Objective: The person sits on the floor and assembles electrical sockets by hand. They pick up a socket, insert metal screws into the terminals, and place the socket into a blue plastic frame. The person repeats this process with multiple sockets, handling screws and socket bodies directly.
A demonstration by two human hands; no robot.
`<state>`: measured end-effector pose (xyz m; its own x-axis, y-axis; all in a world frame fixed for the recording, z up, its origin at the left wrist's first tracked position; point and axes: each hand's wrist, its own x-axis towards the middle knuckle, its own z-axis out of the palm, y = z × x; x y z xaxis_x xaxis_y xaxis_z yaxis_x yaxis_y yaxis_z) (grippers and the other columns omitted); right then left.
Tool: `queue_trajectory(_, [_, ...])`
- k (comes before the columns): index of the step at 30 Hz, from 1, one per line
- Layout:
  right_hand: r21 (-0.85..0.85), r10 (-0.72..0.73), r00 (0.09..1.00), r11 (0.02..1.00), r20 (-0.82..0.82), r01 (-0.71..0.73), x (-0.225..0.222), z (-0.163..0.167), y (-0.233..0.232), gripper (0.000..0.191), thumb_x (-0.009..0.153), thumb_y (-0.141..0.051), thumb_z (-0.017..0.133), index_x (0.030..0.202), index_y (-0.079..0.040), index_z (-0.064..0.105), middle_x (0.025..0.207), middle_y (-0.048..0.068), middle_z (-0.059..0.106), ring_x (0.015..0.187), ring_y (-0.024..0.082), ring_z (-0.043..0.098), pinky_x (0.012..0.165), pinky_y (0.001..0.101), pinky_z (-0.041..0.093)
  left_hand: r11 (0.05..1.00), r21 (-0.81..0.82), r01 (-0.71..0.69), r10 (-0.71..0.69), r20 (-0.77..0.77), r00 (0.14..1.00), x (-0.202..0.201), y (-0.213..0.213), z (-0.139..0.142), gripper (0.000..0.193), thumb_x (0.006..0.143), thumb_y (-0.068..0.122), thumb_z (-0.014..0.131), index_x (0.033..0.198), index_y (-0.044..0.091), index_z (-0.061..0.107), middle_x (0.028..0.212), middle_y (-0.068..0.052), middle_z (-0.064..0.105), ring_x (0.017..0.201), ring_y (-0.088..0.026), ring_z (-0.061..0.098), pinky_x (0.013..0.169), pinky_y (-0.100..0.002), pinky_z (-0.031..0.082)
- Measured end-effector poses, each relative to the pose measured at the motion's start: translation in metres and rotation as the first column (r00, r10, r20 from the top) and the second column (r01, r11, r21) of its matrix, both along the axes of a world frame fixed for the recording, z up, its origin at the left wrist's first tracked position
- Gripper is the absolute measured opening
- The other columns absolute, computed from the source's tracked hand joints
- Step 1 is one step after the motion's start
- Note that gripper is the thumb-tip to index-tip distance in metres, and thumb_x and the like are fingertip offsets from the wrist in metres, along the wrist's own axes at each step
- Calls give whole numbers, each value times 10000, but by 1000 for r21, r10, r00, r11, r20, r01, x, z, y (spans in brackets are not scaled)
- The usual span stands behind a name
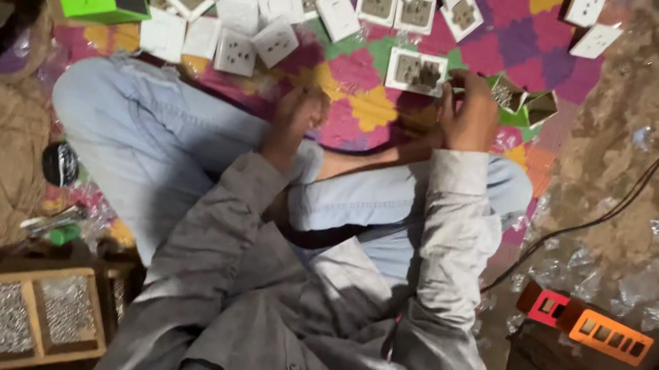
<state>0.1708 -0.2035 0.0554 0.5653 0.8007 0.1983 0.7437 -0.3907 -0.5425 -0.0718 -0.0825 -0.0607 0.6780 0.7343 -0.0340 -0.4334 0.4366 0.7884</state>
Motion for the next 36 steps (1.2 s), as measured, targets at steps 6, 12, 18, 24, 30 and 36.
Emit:
queue_trajectory(6, [-163,350,937,924,0,-346,-52,-8,34,232,896,-105,727,1121,-50,704,1044,205,683,948,407,668,796,480,538,927,-324,-190,142,-167,976,-3,7,31,174,1016,231,594,899,102,597,743,-46,642,587,-126,589,542,-286,453])
queue_trajectory(12, [-74,409,907,912,104,-403,-113,-19,66,370,885,-73,686,1232,24,602,1222,257,594,1116,458,573,899,484,508,938,-266,-224,160,-239,958,-8,6,45,183,1028,227,583,915,85,610,765,-39,646,608,-118,594,557,-273,460])
queue_trajectory(18, [-93,232,964,971,131,-221,-125,-17,81,199,884,-55,700,1071,2,667,1158,225,612,1076,429,590,905,484,511,944,-270,-190,116,-267,957,-7,8,43,185,1019,224,582,912,79,621,750,-36,661,609,-104,580,555,-269,452])
queue_trajectory(24, [-34,107,992,994,70,-105,-128,-21,85,145,824,-51,730,963,-19,753,980,230,640,890,421,642,747,487,525,954,-232,-187,115,-292,950,-7,8,40,222,1039,251,584,894,84,602,747,-21,643,605,-86,549,550,-251,429])
queue_trajectory(30, [4,82,987,996,141,-84,-137,-36,90,78,811,-39,728,876,-43,772,926,221,652,850,412,658,718,491,532,957,-217,-194,135,-257,957,-8,7,38,241,1044,312,614,946,93,593,789,3,601,624,-57,506,550,-237,399])
queue_trajectory(36, [-51,80,994,996,72,-76,-133,-40,91,96,802,-35,728,868,-72,788,909,210,661,831,409,654,719,499,527,957,-179,-229,182,-245,952,-9,7,36,271,1025,326,614,940,69,612,767,-2,607,613,-63,514,546,-236,416])
